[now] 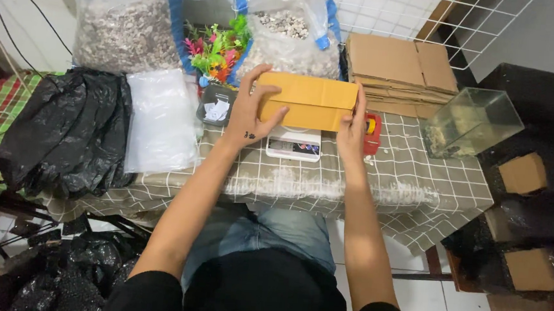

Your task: The person places a small black object into a cardboard box, closes the box, and wraps it in black bubble wrap. They then secure the wrapped package with tape and place it into a black plastic shipping bag.

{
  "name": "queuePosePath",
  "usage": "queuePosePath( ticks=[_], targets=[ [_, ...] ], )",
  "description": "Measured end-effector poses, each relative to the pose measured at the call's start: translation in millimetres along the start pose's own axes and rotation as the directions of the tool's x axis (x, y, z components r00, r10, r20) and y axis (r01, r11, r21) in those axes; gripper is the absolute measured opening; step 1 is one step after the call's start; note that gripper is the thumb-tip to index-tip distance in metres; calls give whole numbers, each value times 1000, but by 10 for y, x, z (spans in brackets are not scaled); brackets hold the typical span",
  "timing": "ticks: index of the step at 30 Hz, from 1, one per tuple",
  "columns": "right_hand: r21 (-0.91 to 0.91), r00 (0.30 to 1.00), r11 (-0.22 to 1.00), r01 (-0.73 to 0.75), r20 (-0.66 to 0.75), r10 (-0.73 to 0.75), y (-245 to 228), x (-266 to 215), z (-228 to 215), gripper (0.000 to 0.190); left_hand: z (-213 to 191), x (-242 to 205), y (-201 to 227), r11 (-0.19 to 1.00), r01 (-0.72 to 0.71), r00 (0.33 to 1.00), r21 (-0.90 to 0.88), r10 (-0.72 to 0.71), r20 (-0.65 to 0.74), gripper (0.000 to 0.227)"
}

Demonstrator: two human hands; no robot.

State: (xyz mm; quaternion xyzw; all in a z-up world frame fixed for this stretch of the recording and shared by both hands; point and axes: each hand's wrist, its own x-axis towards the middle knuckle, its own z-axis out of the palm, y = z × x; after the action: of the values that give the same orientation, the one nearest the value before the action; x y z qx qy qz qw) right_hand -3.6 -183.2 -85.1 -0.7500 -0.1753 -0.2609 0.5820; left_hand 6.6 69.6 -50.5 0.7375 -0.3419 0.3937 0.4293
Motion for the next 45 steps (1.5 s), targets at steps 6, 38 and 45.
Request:
queuePosePath(
  ticks=[6,38,45],
  targets=[
    [101,998,993,-63,-20,66,-98,2,-5,59,40,-53,-48,999,28,999,42,-27,-33,15],
    [-343,957,928,-147,-288,45,1010,-300,-1024,12,1769,-20,526,966,-208,871,-152,253,421,55],
    [-429,975,893,-134,-218,41,1163,-290,-1086,13,2353,-311,203,965,-17,846,-260,152,511,94]
  ],
)
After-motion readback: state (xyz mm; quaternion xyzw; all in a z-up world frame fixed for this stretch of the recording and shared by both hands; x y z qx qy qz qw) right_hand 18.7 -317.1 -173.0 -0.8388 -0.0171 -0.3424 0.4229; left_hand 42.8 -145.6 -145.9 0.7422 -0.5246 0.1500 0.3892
